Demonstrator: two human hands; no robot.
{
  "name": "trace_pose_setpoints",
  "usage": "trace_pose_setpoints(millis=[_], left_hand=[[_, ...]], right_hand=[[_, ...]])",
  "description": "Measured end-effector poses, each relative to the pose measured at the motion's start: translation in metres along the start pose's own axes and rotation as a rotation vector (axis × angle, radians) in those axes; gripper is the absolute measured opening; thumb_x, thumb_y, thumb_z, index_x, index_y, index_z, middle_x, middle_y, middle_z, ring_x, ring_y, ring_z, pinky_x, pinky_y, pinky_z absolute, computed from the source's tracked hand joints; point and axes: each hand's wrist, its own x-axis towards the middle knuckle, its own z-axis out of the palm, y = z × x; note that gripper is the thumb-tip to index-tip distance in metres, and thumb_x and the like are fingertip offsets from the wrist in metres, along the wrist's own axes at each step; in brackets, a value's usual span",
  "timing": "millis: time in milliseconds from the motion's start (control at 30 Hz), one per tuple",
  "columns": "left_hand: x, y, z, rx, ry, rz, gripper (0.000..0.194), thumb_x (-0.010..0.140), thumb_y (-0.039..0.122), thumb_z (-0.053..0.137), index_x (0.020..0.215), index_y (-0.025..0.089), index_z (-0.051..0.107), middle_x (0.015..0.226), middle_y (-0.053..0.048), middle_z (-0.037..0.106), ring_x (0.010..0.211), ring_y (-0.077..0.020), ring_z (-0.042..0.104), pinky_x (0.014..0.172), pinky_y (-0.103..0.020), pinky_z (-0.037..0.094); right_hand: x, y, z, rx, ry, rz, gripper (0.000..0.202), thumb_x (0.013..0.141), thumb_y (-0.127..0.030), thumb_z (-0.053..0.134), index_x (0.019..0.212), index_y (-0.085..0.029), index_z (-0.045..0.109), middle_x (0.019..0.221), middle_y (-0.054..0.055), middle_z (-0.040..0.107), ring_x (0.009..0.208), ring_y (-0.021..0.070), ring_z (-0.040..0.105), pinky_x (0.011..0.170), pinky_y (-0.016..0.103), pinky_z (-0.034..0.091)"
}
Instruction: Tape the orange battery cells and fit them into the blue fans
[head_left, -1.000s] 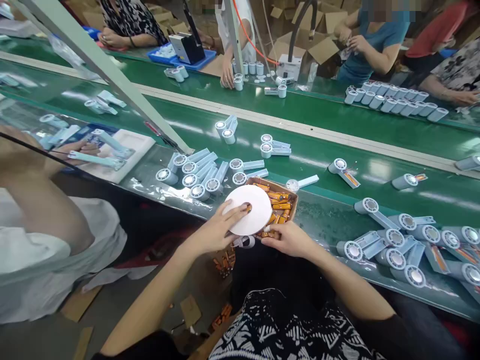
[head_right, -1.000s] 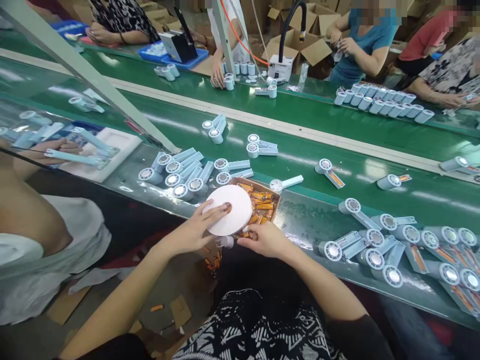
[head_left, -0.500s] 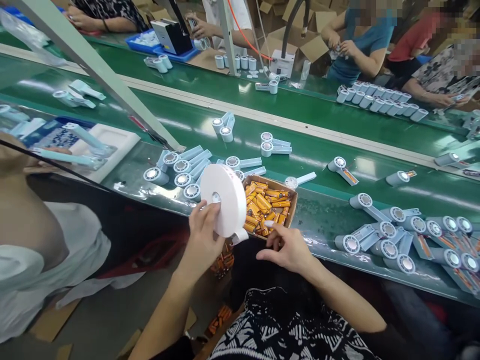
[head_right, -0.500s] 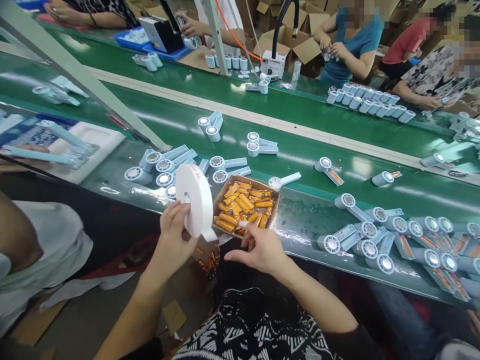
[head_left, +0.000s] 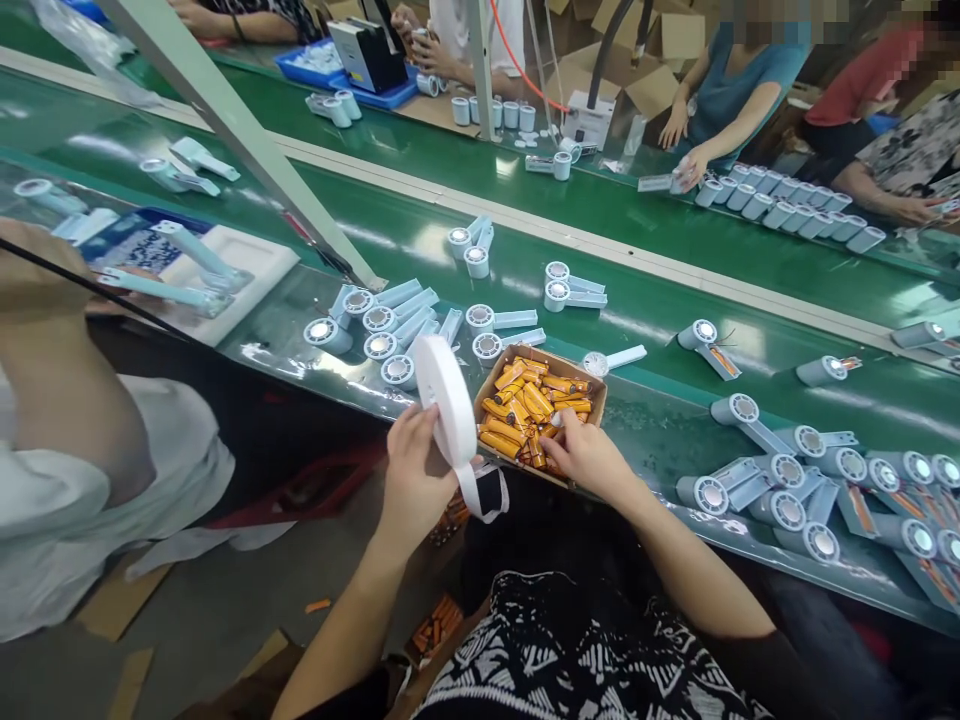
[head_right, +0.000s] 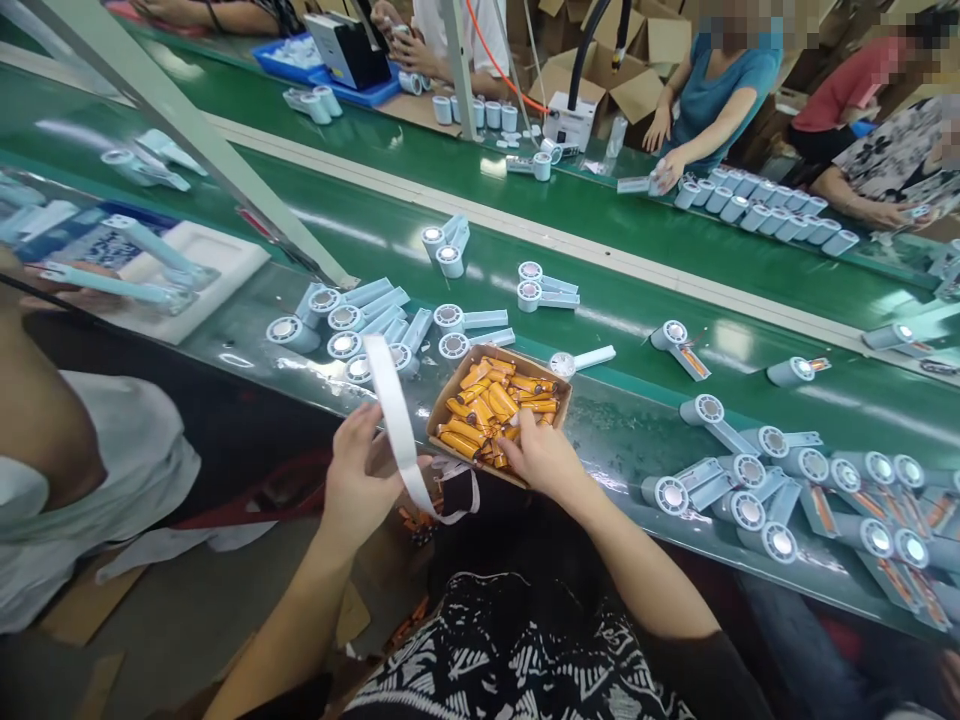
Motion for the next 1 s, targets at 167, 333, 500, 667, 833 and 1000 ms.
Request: trace_pose_setpoints(millis=[167, 333, 500, 667, 833, 1000], left_hand=[[-0.003, 0.019, 0.012, 0.008, -0.003, 0.119, 0.091, 0.084, 0.015, 0.075, 0.162, 0.034, 0.032, 0.136, -0.012, 0.061, 0.139, -0.0401, 0.050, 0.115, -0.061, 0.049], [-0.005, 0.019, 0.002, 0.105, -0.005, 0.183, 0.098, 0.078, 0.002, 0.065, 0.163, 0.034, 0.029, 0.132, -0.012, 0.062, 0.134, -0.0403, 0.050, 0.110, -0.060, 0.051], [-0.001, 0.024, 0.006, 0.138, -0.009, 0.269, 0.096, 0.078, -0.001, 0.059, 0.164, 0.029, 0.031, 0.128, -0.012, 0.065, 0.127, -0.0375, 0.051, 0.107, -0.054, 0.051], [0.006, 0.042, 0.017, 0.148, -0.005, 0.373, 0.090, 0.079, -0.002, 0.059, 0.163, 0.023, 0.038, 0.125, -0.012, 0.069, 0.121, -0.0340, 0.052, 0.106, -0.047, 0.047], [0.008, 0.052, 0.022, 0.184, -0.031, 0.425, 0.087, 0.084, -0.003, 0.059, 0.165, 0.022, 0.038, 0.124, -0.010, 0.073, 0.116, -0.0318, 0.052, 0.103, -0.044, 0.047], [0.005, 0.058, 0.028, 0.229, -0.039, 0.486, 0.082, 0.089, -0.002, 0.060, 0.164, 0.023, 0.040, 0.126, -0.007, 0.075, 0.116, -0.0321, 0.050, 0.113, -0.052, 0.042]], right_hand=[[0.021, -0.007, 0.002, -0.179, -0.066, 0.099, 0.042, 0.094, -0.049, 0.071, 0.122, -0.020, 0.059, 0.108, 0.018, 0.080, 0.104, 0.0355, 0.077, 0.086, 0.041, 0.057], [0.003, 0.030, -0.020, 0.708, 0.070, 0.099, 0.054, 0.080, -0.042, 0.084, 0.123, -0.025, 0.057, 0.098, 0.004, 0.083, 0.094, 0.0251, 0.079, 0.086, 0.038, 0.061], [-0.023, 0.039, -0.048, 1.292, 0.376, -0.023, 0.054, 0.065, -0.042, 0.097, 0.107, -0.024, 0.068, 0.108, 0.006, 0.082, 0.102, 0.0258, 0.078, 0.098, 0.043, 0.061], [-0.040, 0.021, -0.057, 1.473, 0.542, -0.136, 0.048, 0.059, -0.033, 0.102, 0.085, -0.024, 0.063, 0.094, 0.000, 0.080, 0.088, 0.0200, 0.078, 0.088, 0.035, 0.065], [-0.049, 0.020, -0.053, 1.424, 0.588, -0.153, 0.042, 0.069, -0.032, 0.097, 0.095, -0.027, 0.064, 0.096, -0.003, 0.079, 0.077, 0.0176, 0.079, 0.075, 0.031, 0.067], [-0.050, 0.028, -0.039, 0.772, 0.795, -0.108, 0.032, 0.094, -0.041, 0.073, 0.120, -0.023, 0.075, 0.104, 0.007, 0.084, 0.096, 0.0269, 0.081, 0.090, 0.038, 0.064]])
